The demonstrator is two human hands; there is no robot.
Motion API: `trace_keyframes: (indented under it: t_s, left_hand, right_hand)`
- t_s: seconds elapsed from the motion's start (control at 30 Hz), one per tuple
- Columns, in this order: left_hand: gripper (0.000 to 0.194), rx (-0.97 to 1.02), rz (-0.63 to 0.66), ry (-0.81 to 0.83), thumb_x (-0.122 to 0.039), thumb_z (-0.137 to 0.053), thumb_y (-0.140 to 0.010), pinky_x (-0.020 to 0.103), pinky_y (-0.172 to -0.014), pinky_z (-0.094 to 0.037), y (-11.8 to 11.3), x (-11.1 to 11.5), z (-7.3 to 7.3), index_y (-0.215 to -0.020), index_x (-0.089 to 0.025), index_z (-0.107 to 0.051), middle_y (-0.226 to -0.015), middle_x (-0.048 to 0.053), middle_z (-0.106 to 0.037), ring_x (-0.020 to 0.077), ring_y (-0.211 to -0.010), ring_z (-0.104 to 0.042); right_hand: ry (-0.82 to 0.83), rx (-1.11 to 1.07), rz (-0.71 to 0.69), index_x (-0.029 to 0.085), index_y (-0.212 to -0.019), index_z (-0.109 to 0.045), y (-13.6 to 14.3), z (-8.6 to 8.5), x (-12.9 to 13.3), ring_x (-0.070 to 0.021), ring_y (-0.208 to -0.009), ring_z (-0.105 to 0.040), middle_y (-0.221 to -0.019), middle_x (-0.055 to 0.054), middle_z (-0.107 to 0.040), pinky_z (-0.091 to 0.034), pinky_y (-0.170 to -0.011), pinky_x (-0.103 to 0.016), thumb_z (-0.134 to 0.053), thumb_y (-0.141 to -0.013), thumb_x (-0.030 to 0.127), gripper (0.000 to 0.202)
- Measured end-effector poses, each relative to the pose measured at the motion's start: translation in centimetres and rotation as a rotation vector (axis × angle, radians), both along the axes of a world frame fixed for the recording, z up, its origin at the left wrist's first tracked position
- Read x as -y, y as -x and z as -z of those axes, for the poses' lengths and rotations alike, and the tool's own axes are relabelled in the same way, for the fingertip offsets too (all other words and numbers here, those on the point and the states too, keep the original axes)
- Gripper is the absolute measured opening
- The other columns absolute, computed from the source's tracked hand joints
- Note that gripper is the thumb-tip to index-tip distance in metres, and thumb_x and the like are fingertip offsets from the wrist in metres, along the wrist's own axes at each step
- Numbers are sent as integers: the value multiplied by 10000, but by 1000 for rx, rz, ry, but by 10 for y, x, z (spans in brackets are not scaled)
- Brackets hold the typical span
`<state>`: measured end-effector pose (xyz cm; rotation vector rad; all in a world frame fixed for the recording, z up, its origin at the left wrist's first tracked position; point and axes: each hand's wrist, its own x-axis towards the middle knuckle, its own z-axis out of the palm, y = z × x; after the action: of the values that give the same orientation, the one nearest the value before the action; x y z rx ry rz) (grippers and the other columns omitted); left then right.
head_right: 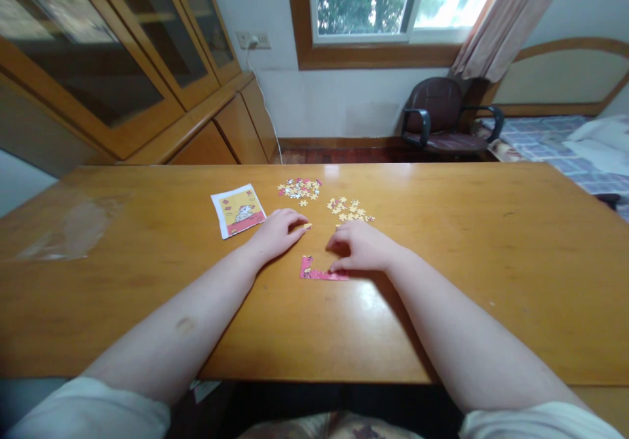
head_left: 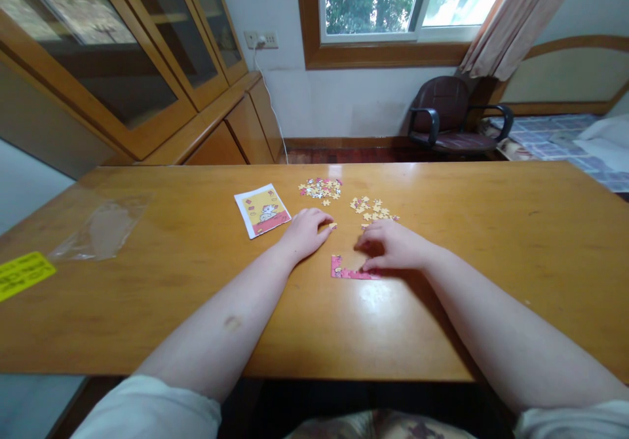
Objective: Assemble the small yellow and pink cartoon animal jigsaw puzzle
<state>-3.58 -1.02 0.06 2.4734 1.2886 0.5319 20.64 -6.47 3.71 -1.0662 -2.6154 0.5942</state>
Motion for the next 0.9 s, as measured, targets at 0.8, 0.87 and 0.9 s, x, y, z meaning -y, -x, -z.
trace_keyframes:
  t_s: [0.8,0.87,0.9]
  left_hand:
    - [245,1,-43,16,-371,-538,-857,375,-924,-431,-5,2,-1,-992,-230,-686,-1016,42,-674,212,-981,-575]
    - [247,4,-43,14,-374,-536,-859,373,-925,-432,-5,2,-1,-995,-232,-685,-1018,40,-674,211,-983,-574]
    - [248,5,-43,14,-376,-534,-860,373,-924,-433,-5,2,-1,-995,-232,-684,-1018,40,-674,211,-983,-574]
  right_hand:
    - [-29,-53,-165,180,-918,-710,50,19,32,-171,-793,-610,-841,-64,-697,-433,-785,-303,-604,-859,309,177]
    - [-27,-73,-172,185,-943,-709,48,18,31,-166,-818,-615,-867,-62,-699,-433,-803,-294,-579,-879,335,209]
    - [-35,-77,-159,188,-956,-709,44,17,28,-163,-831,-615,-881,-62,-699,-433,-810,-288,-552,-897,343,228]
